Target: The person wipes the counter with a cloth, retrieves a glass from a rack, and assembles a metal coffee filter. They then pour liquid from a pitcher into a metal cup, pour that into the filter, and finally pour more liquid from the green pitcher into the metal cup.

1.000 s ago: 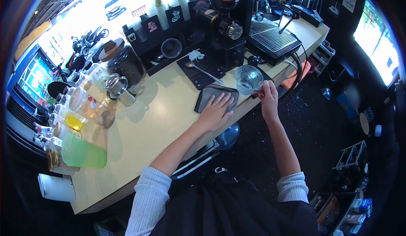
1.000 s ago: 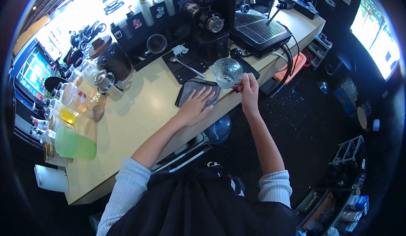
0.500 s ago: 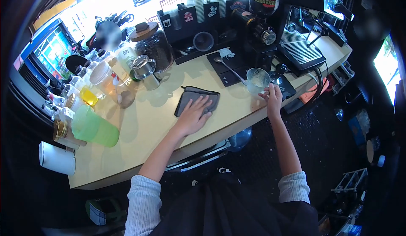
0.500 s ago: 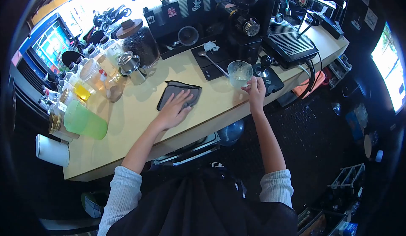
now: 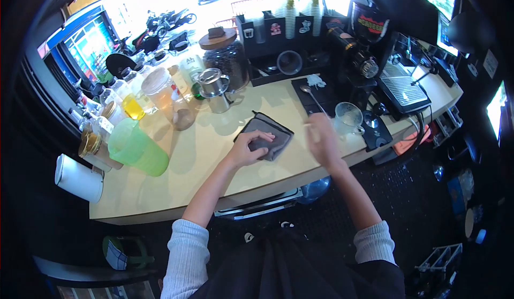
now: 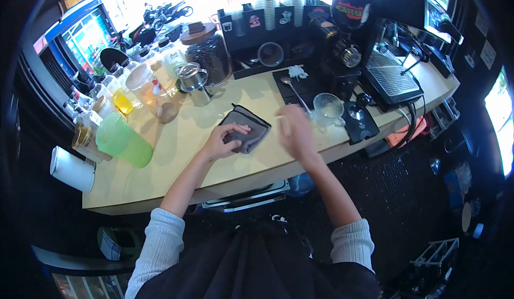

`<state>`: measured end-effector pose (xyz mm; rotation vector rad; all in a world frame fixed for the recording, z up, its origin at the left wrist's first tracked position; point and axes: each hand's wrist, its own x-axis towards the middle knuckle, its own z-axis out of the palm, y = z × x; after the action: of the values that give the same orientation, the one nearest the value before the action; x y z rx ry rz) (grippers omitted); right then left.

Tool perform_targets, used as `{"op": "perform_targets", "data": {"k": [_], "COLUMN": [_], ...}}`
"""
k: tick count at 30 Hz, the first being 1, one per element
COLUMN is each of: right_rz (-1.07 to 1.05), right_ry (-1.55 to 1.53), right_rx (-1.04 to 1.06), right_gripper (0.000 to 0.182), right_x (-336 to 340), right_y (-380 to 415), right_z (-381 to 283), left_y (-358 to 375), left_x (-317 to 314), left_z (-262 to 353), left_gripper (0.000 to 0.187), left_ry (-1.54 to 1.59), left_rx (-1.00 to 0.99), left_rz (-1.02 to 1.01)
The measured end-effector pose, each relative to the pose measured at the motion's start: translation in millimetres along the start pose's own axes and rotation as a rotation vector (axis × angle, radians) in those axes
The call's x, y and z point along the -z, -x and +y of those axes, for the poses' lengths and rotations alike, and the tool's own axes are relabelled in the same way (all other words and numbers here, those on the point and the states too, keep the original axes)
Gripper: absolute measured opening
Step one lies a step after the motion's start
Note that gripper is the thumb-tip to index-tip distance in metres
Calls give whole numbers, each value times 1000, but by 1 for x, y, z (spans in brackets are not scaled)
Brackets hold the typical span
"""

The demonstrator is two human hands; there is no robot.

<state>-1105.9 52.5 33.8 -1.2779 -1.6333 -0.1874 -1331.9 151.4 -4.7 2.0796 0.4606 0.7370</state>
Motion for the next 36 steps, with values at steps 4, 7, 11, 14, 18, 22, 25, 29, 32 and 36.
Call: {"op": "perform_targets", "data": {"k": [4, 7, 11, 14, 18, 22, 25, 29, 32, 36], "right_rz": [-441, -661, -781, -708, -503, -550, -533, -532, -564, -750], "right_ry": [3, 120, 128, 188, 178, 215, 291, 418, 538, 338], "right_rx": [172, 268, 271, 135, -114, -169, -75, -160, -241, -26], "right_gripper": [36, 49, 57, 58, 54, 53, 55, 58, 58, 60], "right_x": [-99, -135, -113, -113, -118, -117, -113, -153, -194, -223], "right_y": [-22, -16, -10, -24, -53, -35, -22, -54, -71, -70], "right_z": [-11, -2, 11, 40, 55, 50, 57, 75, 60, 11], "left_y": [9, 4, -19, -39, -54, -52, -37, -5, 28, 73], "left_x": [27, 54, 88, 101, 111, 113, 117, 121, 117, 113], "left_z": [-37, -42, -73, -84, -97, -100, -72, -40, -1, 31], "left_gripper": [13, 31, 69, 79, 71, 60, 57, 45, 39, 46], "left_ry": [403, 213, -258, -199, -170, -125, -163, -303, -133, -76], "left_rx": [110, 182, 283, 284, 213, 213, 365, 466, 308, 238], "left_rz": [463, 797, 959, 914, 884, 897, 802, 732, 746, 718]}}
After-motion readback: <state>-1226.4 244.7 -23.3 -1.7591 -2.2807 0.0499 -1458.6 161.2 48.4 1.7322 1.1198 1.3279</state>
